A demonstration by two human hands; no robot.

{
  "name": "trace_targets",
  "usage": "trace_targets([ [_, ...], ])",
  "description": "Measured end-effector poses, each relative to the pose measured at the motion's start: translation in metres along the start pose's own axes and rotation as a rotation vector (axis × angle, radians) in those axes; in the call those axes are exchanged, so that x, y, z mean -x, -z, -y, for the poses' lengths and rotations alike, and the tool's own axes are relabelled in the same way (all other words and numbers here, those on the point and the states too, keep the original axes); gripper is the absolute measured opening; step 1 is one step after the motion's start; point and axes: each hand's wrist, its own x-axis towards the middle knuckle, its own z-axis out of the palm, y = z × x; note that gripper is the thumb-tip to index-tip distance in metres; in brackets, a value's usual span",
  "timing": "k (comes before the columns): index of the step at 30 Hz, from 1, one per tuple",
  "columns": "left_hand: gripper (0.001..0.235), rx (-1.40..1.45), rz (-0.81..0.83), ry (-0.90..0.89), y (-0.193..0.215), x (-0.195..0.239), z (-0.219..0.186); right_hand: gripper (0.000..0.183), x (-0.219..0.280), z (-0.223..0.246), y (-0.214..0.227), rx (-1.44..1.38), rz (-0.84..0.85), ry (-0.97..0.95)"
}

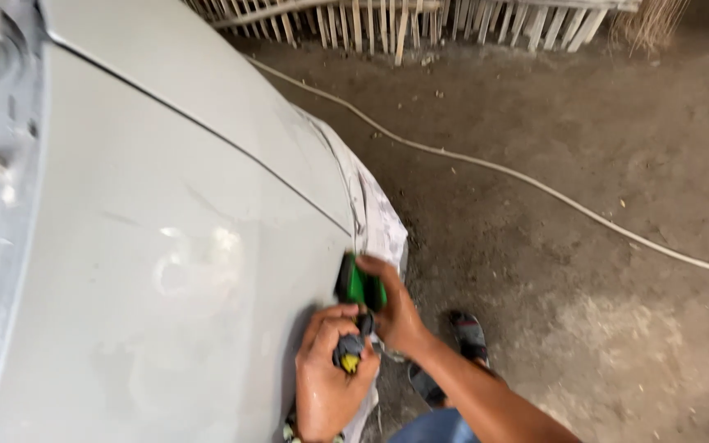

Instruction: The person sands the surface of a white car door using a green sanding block and a yellow cloth. They repeatedly rub the block over the panel and wipe the area with the cloth to remove dust.

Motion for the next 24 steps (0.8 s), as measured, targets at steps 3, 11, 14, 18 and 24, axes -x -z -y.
trace_targets([
  [3,0.028,-0.022,-0.004,-0.038,0.002,0.005,-0.007,0.073,0.008,0.000,-0.002,-0.026,-0.026,-0.076],
  [11,0.027,-0.030,-0.015,-0.051,0.001,-0.004,0.002,0.072,-0.010,0.011,-0.005,-0.057,-0.064,-0.109],
  [14,0.027,0.059,0.029,0.222,-0.001,0.006,0.001,0.078,0.003,0.021,-0.004,-0.094,0.004,-0.007],
  [18,0.029,-0.009,-0.028,-0.105,0.002,-0.004,0.005,0.078,-0.004,0.015,-0.006,-0.189,-0.008,-0.151],
  [24,0.027,0.013,-0.009,-0.075,0.001,0.007,0.006,0.091,0.011,0.022,-0.006,-0.195,-0.004,-0.049],
])
